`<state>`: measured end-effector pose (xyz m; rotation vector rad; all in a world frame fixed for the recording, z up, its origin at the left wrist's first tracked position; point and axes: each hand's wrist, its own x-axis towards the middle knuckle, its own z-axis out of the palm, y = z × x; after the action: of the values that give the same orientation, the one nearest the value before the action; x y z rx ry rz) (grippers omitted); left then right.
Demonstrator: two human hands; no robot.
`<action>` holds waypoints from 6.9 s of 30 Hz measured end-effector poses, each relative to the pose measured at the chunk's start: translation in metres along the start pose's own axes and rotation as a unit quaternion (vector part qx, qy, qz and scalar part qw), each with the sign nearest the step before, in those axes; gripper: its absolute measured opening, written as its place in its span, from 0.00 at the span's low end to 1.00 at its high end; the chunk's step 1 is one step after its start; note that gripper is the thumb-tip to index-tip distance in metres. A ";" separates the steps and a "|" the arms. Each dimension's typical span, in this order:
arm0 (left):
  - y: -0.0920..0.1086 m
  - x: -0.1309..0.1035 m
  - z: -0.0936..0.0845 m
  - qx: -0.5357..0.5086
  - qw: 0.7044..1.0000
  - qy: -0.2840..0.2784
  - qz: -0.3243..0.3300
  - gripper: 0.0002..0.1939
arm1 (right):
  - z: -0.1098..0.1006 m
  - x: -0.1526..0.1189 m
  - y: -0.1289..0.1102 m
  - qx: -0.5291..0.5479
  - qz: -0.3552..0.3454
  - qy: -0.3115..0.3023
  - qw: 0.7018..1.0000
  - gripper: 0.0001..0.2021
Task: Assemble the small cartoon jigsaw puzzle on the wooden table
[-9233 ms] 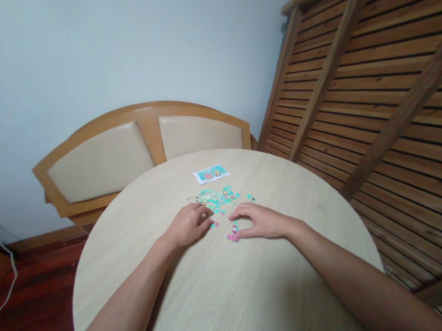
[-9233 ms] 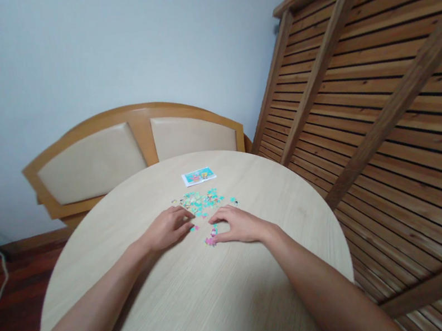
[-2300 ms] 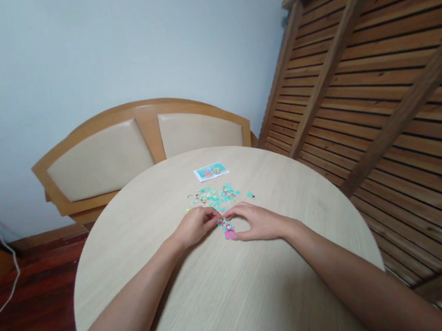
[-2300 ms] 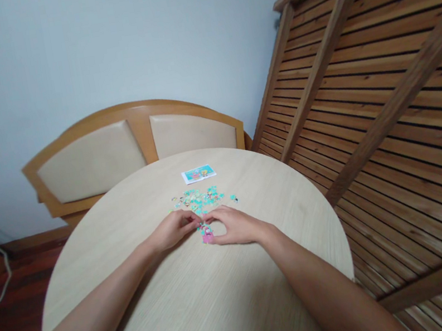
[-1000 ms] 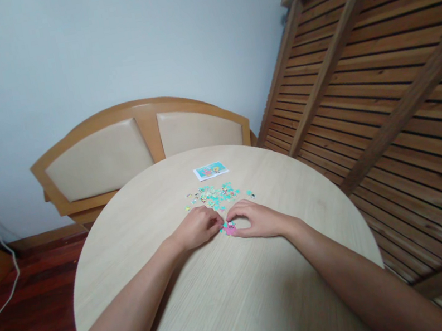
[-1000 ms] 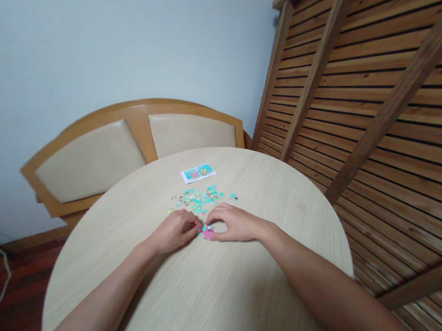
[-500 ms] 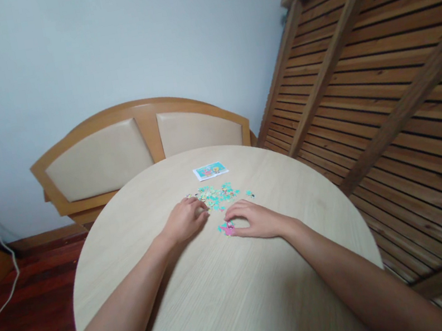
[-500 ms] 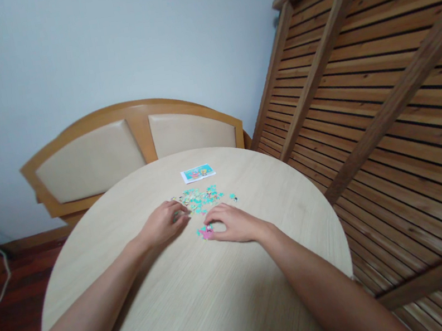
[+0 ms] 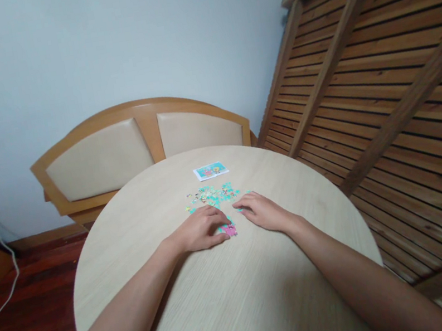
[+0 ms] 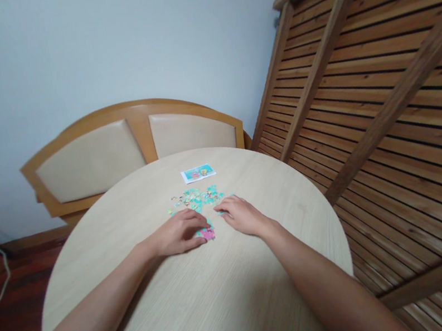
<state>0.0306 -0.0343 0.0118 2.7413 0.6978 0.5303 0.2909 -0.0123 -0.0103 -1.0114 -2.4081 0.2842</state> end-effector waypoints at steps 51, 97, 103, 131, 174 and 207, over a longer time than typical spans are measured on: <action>0.002 0.013 0.026 -0.195 0.941 0.168 -0.221 0.12 | 0.007 0.011 -0.037 0.386 0.165 0.010 0.908 0.21; -0.005 0.009 0.022 0.037 0.981 0.080 -0.176 0.11 | 0.002 0.003 -0.024 0.096 -0.049 -0.045 0.993 0.11; -0.013 0.003 0.008 0.068 0.974 0.102 -0.191 0.12 | 0.000 0.003 -0.026 0.097 -0.053 -0.043 0.993 0.11; -0.020 -0.004 -0.004 0.115 0.969 0.073 -0.207 0.09 | -0.001 0.001 -0.028 0.073 -0.060 -0.060 0.994 0.13; 0.006 0.013 0.019 -0.263 0.933 0.150 -0.194 0.09 | -0.001 0.007 -0.038 0.135 -0.010 0.078 0.988 0.11; 0.001 0.009 0.011 -0.178 0.959 0.117 -0.189 0.10 | -0.008 0.006 -0.038 0.154 -0.017 0.023 0.988 0.06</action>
<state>0.0427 -0.0324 0.0044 2.1629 1.0407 0.8044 0.2686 -0.0350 0.0129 -0.8256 -2.2476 0.5938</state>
